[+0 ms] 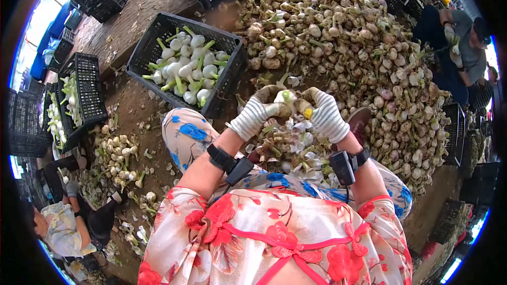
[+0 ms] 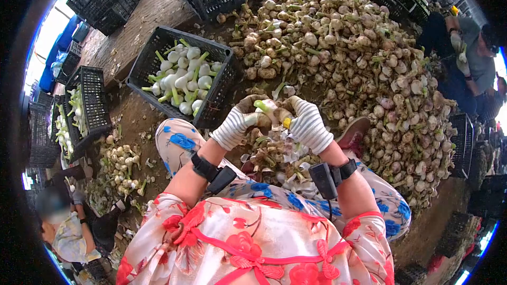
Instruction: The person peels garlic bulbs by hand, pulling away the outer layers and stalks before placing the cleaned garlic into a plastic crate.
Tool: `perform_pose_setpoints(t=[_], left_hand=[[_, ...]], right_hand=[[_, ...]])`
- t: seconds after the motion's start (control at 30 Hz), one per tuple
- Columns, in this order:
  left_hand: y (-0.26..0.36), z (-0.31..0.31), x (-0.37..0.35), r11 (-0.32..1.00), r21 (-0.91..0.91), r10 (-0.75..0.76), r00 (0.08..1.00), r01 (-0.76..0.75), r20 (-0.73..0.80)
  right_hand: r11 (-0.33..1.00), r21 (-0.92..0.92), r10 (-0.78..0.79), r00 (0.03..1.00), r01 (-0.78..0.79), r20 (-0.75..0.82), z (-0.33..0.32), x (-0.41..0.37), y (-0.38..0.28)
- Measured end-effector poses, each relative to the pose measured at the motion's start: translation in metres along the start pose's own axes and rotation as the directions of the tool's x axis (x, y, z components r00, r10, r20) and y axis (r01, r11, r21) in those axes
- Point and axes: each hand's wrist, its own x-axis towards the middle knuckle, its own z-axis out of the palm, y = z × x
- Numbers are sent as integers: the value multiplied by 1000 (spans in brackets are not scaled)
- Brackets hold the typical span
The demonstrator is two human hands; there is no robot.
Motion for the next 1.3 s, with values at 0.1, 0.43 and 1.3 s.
perform_pose_setpoints(t=[0.1, 0.43, 1.3], left_hand=[[-2, -7, 1, 999, -33, -31, 996, 34, 89], [-5, -8, -1, 940, -340, -41, 999, 41, 5], [-16, -22, 28, 658, -728, 39, 974, -192, -221]], right_hand=[[999, -3, -42, 997, 42, -71, 1, 4, 13], [964, 242, 112, 994, -107, -5, 12, -11, 9], [857, -484, 393, 830, -176, 395, 26, -23, 92]])
